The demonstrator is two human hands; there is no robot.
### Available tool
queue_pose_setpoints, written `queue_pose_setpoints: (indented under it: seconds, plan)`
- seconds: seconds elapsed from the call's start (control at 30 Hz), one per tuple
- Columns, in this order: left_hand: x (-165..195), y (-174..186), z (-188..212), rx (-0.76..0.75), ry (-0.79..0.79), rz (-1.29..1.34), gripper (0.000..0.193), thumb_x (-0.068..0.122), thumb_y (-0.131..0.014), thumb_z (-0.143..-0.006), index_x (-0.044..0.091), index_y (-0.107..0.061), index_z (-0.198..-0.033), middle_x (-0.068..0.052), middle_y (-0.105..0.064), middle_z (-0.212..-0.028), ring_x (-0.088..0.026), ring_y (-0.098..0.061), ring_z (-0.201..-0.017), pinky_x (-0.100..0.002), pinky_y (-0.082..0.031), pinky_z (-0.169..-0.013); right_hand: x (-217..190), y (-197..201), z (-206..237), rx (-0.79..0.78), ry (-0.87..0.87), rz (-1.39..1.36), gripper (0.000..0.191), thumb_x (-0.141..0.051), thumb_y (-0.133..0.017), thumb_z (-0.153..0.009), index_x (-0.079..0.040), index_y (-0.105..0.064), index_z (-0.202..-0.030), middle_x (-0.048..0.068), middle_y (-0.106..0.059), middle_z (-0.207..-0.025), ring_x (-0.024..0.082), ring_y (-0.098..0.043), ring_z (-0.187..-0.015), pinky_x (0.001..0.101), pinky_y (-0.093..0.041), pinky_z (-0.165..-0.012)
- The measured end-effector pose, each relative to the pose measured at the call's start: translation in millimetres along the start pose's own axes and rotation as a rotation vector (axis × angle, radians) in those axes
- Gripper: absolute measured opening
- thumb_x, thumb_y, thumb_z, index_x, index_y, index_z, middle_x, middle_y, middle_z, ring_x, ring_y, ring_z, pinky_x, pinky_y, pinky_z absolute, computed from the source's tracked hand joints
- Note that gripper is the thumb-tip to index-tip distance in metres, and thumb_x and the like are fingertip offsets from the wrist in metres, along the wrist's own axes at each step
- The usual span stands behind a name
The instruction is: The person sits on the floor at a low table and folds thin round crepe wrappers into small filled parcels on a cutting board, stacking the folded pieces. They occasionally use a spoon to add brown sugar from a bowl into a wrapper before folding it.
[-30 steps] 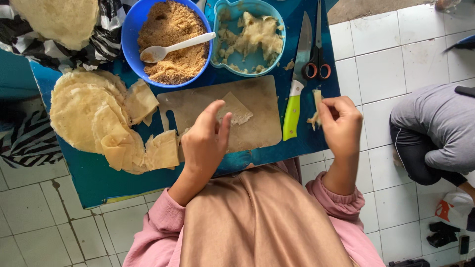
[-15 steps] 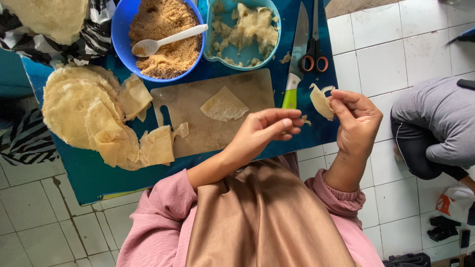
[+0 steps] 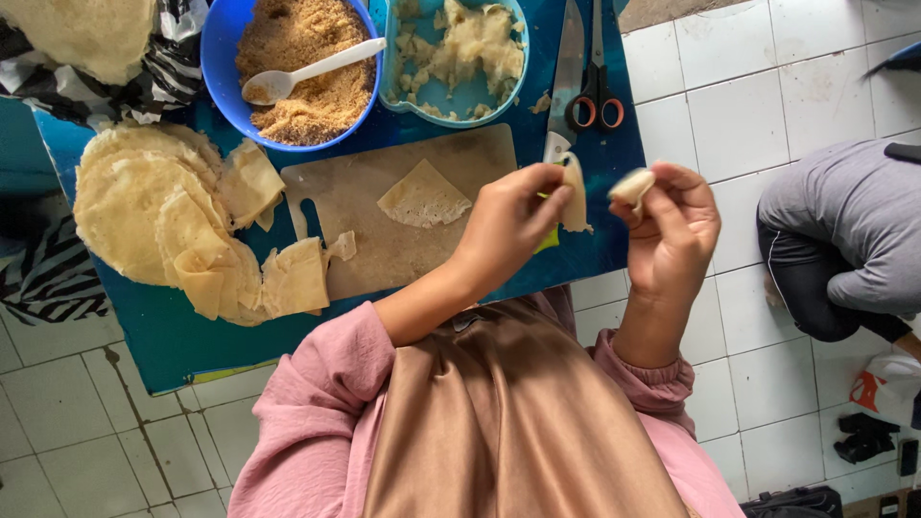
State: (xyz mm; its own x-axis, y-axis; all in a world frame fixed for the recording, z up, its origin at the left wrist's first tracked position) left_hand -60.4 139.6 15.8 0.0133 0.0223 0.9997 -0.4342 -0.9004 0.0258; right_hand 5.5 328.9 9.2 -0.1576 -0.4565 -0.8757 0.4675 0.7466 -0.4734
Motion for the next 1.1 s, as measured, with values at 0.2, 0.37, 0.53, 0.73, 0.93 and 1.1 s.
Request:
queue_pose_setpoints:
  seconds: [0.2,0.37,0.53,0.73,0.93,1.1]
  plan:
    - [28,-7,-1,0.032,-0.234,-0.397,0.032,0.022,-0.063,-0.104,-0.001,-0.069,-0.126,-0.017,-0.069,-0.114,-0.028,-0.070,-0.099,-0.034,-0.058,-0.081,-27,-23,22,-0.115,0.576,0.565,0.012,0.010,-0.065,-0.107,0.002,-0.066,-0.116,0.014,-0.071,-0.105,0.025,-0.073,-0.096,0.0357,-0.063,-0.087]
    - [-16,-6,-1,-0.247,0.429,0.588,0.035,0.024,-0.063,-0.106,-0.004,-0.066,-0.127,-0.010,-0.070,-0.111,-0.015,-0.067,-0.099,-0.030,-0.060,-0.084,-25,-69,49,-0.526,0.966,1.115,0.012,0.010,-0.071,-0.092,0.003,-0.068,-0.101,0.019,-0.073,-0.102,0.035,-0.071,-0.107,0.0458,-0.057,-0.099]
    - [-18,18,18,-0.176,0.301,0.846,0.029,0.017,-0.061,-0.107,-0.003,-0.060,-0.129,-0.013,-0.074,-0.116,-0.017,-0.072,-0.105,-0.030,-0.060,-0.091,-17,-72,45,-0.350,0.417,0.584,0.019,0.000,-0.063,-0.106,0.000,-0.065,-0.124,0.012,-0.068,-0.124,0.018,-0.071,-0.109,0.0277,-0.058,-0.096]
    - [-11,26,23,-0.040,0.174,0.800,0.029,0.012,-0.062,-0.109,-0.004,-0.059,-0.133,-0.013,-0.073,-0.121,-0.017,-0.070,-0.113,-0.030,-0.056,-0.101,3,-79,46,-0.427,0.288,0.600,0.039,-0.001,-0.072,-0.099,0.006,-0.058,-0.134,0.012,-0.065,-0.127,0.015,-0.068,-0.110,0.0277,-0.058,-0.096]
    - [6,34,32,-0.047,0.065,0.615,0.039,0.003,-0.069,-0.100,-0.001,-0.055,-0.137,-0.010,-0.066,-0.129,-0.013,-0.067,-0.119,-0.028,-0.057,-0.104,15,-60,40,-0.326,0.013,0.458,0.027,0.005,-0.074,-0.100,0.008,-0.066,-0.126,0.010,-0.069,-0.108,0.012,-0.068,-0.097,0.0233,-0.054,-0.088]
    - [22,50,47,0.087,-0.026,0.110,0.038,-0.003,-0.071,-0.096,0.003,-0.060,-0.132,-0.010,-0.065,-0.121,-0.013,-0.070,-0.110,-0.027,-0.060,-0.092,21,-69,39,-0.422,-0.028,0.320,0.012,0.008,-0.071,-0.101,0.006,-0.067,-0.111,0.009,-0.066,-0.108,0.010,-0.066,-0.095,0.0219,-0.053,-0.088]
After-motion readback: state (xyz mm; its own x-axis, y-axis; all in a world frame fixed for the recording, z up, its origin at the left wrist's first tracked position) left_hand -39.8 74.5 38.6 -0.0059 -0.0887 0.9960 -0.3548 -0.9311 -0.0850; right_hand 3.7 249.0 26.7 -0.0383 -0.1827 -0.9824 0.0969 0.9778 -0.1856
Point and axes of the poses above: each hand's wrist, its own z-axis away from the middle knuckle, its own y-axis out of the back of the hand, x = y × z, the point moved 5 cm from there along -z, towards the middle knuckle
